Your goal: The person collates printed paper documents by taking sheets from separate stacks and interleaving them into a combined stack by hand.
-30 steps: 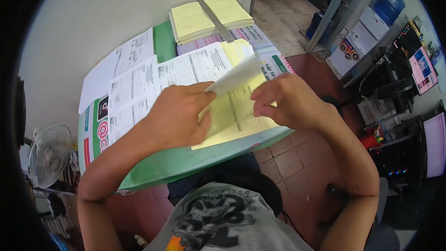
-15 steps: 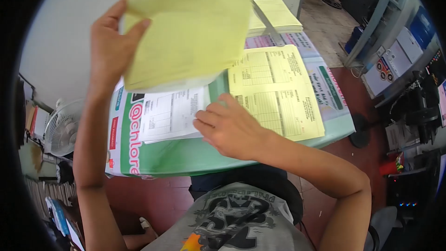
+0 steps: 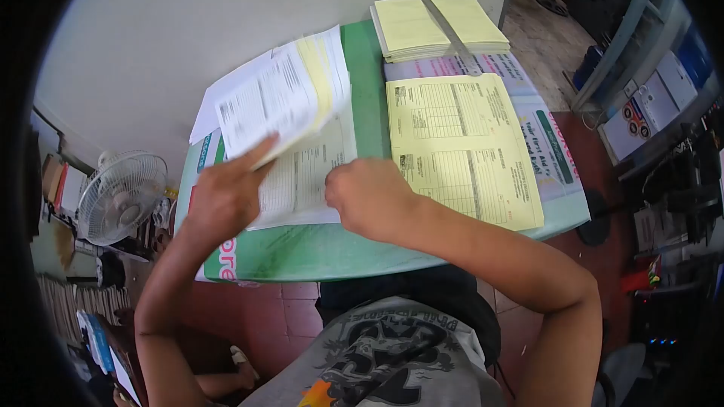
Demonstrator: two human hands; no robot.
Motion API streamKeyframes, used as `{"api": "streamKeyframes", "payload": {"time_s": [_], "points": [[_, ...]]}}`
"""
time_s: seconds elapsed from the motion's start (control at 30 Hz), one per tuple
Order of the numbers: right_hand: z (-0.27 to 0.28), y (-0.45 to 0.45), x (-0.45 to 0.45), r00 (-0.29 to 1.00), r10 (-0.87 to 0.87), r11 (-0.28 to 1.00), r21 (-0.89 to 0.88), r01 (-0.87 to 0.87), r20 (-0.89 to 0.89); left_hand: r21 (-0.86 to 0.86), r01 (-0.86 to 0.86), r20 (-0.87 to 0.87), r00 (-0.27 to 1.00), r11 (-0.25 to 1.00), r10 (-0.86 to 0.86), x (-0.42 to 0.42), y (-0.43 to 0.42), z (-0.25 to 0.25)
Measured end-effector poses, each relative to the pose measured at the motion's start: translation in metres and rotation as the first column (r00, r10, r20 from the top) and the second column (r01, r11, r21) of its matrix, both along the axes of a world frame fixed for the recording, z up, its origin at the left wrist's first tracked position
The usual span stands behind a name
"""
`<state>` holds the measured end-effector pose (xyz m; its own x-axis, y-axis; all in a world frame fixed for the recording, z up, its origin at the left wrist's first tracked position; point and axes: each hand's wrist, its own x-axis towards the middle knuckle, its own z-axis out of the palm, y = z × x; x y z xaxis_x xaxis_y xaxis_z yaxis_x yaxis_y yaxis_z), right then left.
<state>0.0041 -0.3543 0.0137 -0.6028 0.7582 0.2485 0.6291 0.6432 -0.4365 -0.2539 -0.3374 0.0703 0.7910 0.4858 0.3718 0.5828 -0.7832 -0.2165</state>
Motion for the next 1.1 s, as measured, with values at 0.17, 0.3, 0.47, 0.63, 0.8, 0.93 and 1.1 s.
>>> {"api": "streamKeyframes", "payload": {"time_s": [0.17, 0.3, 0.47, 0.63, 0.8, 0.93, 1.1], "points": [[0.006, 0.007, 0.010, 0.975, -0.110, 0.990, 0.070, 0.125, -0.193, -0.205, -0.046, 0.056, 0.997, 0.978, 0.059, 0.009, -0.015, -0.022], [0.034, -0.019, 0.062, 0.976, -0.143, 0.937, 0.295, 0.187, -0.166, -0.219, -0.110, 0.174, 0.973, 0.970, 0.150, 0.002, -0.003, -0.013], [0.054, -0.082, 0.161, 0.928, -0.169, 0.985, 0.094, 0.146, 0.331, -0.165, -0.081, 0.316, 0.940, 0.983, 0.131, 0.023, -0.003, 0.034], [0.023, -0.117, 0.187, 0.902, -0.241, 0.967, 0.167, 0.192, 0.358, -0.039, 0.081, 0.353, 0.934, 0.996, -0.062, 0.077, -0.003, 0.052], [0.015, -0.118, 0.188, 0.933, -0.249, 0.947, 0.269, 0.177, 0.261, 0.012, 0.302, 0.185, 0.936, 0.953, -0.299, 0.138, -0.002, 0.026], [0.029, -0.112, 0.183, 0.929, -0.337, 0.940, 0.120, 0.320, 0.156, -0.334, 0.240, 0.111, 0.970, 0.911, -0.215, 0.184, -0.025, 0.025], [0.061, -0.088, 0.189, 0.919, -0.395, 0.903, -0.190, 0.385, -0.017, -0.487, 0.286, 0.109, 0.957, 0.825, -0.268, 0.201, -0.017, 0.004]]}}
